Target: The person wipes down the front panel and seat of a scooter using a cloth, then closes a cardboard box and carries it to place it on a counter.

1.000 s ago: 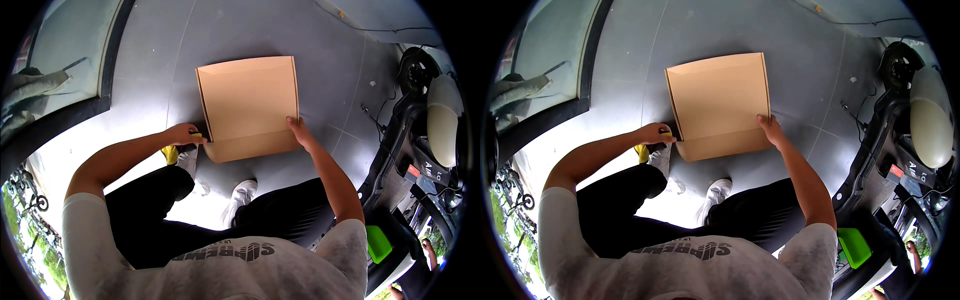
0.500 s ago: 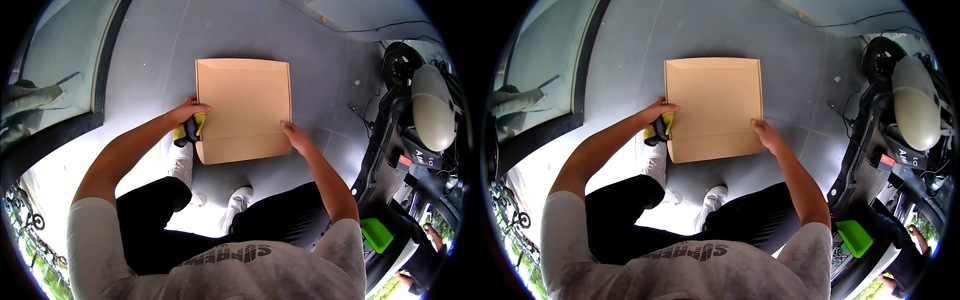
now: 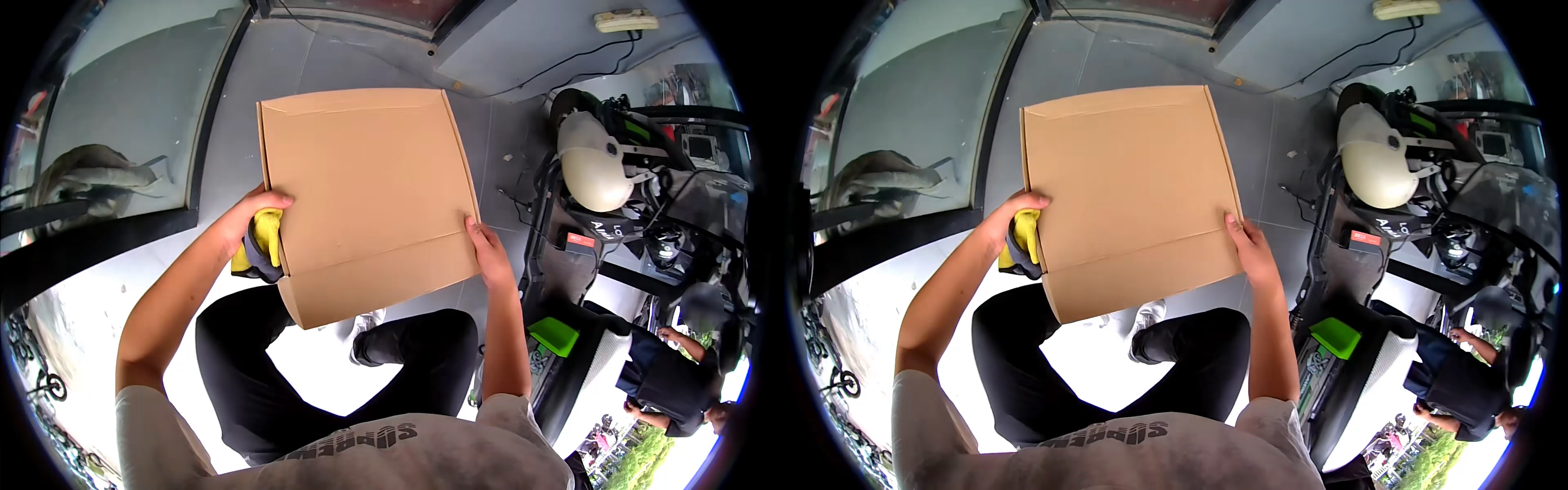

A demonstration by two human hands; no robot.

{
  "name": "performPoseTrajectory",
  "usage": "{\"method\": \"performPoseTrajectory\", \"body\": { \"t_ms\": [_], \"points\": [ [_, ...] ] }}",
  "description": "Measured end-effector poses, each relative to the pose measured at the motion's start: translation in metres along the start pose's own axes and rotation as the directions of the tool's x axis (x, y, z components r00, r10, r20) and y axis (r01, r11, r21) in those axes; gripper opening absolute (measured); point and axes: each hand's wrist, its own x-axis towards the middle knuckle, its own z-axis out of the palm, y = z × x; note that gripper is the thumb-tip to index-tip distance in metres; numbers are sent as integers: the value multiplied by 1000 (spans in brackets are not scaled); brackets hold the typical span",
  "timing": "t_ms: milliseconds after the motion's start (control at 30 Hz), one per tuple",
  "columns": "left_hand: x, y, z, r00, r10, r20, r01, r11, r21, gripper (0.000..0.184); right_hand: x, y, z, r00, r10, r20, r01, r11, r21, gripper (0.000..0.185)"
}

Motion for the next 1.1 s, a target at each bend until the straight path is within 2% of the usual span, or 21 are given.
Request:
{"method": "performPoseTrajectory", "body": {
  "t_ms": [33, 67, 100, 133, 233, 300, 367, 433, 500, 533, 633, 700, 733, 767, 833, 900, 933, 1000, 1033, 1067, 1100],
  "points": [
    [-24, 2, 8, 999, 27, 38, -25, 999, -39, 85, -19, -16, -7, 1000, 0, -3, 0, 1000, -9, 60],
    [-56, 2, 22, 997, 71, -23, -71, 997, -3, 86, -42, -33, -13, 999, -47, -2, 47, 995, 93, 58],
    [-104, 11, 42, 994, 99, -41, -101, 993, -58, 87, -74, -61, -14, 995, -103, 3, 101, 975, 197, 56],
    [-136, 7, 52, 992, 114, -53, -120, 986, -118, 86, -105, -86, -14, 998, -45, -41, 54, 966, 253, 51],
    [-223, -5, 67, 987, 146, -65, -159, 944, -288, 82, -171, -128, -21, 996, -91, 10, 83, 942, 326, 50],
    [-293, -14, 81, 976, 174, -129, -208, 919, -334, 80, -220, -160, -12, 994, -114, 6, 104, 927, 359, 47],
    [-365, -29, 88, 964, 183, -192, -245, 890, -385, 76, -269, -173, -4, 977, -165, 138, 78, 871, 484, 47],
    [-434, -40, 91, 947, 224, -231, -299, 879, -371, 73, -322, -185, 12, 946, -211, 245, 66, 868, 492, 51],
    [-487, -54, 85, 919, 324, -227, -390, 836, -385, 73, -383, -194, 44, 946, -262, 191, 125, 838, 531, 52],
    [-505, -57, 79, 903, 378, -203, -429, 811, -398, 74, -399, -185, 56, 917, -330, 225, 163, 823, 544, 53],
    [-567, -78, 50, 909, 360, -210, -416, 815, -404, 77, -472, -174, 104, 904, -398, 156, 253, 793, 555, 57],
    [-612, -74, 51, 893, 415, -172, -448, 789, -421, 71, -522, -163, 139, 914, -402, 55, 254, 671, 697, 60],
    [-630, -88, 30, 925, 332, -184, -380, 821, -426, 65, -546, -158, 155, 874, -483, 49, 305, 624, 719, 65],
    [-640, -100, -2, 949, 256, -185, -312, 844, -437, 60, -566, -150, 182, 875, -484, -21, 335, 572, 749, 69],
    [-691, -89, 10, 907, 303, -293, -405, 822, -400, 53, -621, -149, 229, 872, -488, -36, 326, 525, 786, 68],
    [-725, -98, -6, 893, 342, -293, -444, 779, -443, 53, -659, -124, 271, 836, -544, 75, 325, 599, 732, 75],
    [-743, -99, -8, 882, 369, -292, -468, 751, -465, 54, -687, -122, 294, 799, -595, 86, 400, 632, 664, 83],
    [-770, -98, -16, 853, 402, -333, -520, 717, -465, 55, -732, -114, 337, 683, -683, 257, 490, 690, 532, 92],
    [-785, -102, -18, 828, 422, -369, -557, 694, -455, 55, -758, -119, 353, 601, -733, 320, 587, 676, 446, 91],
    [-796, -107, -23, 800, 431, -418, -595, 659, -460, 55, -775, -116, 370, 527, -793, 307, 711, 609, 352, 85],
    [-807, -107, -25, 770, 445, -457, -632, 627, -455, 55, -783, -120, 386, 504, -792, 344, 704, 607, 369, 85]
  ]
}}
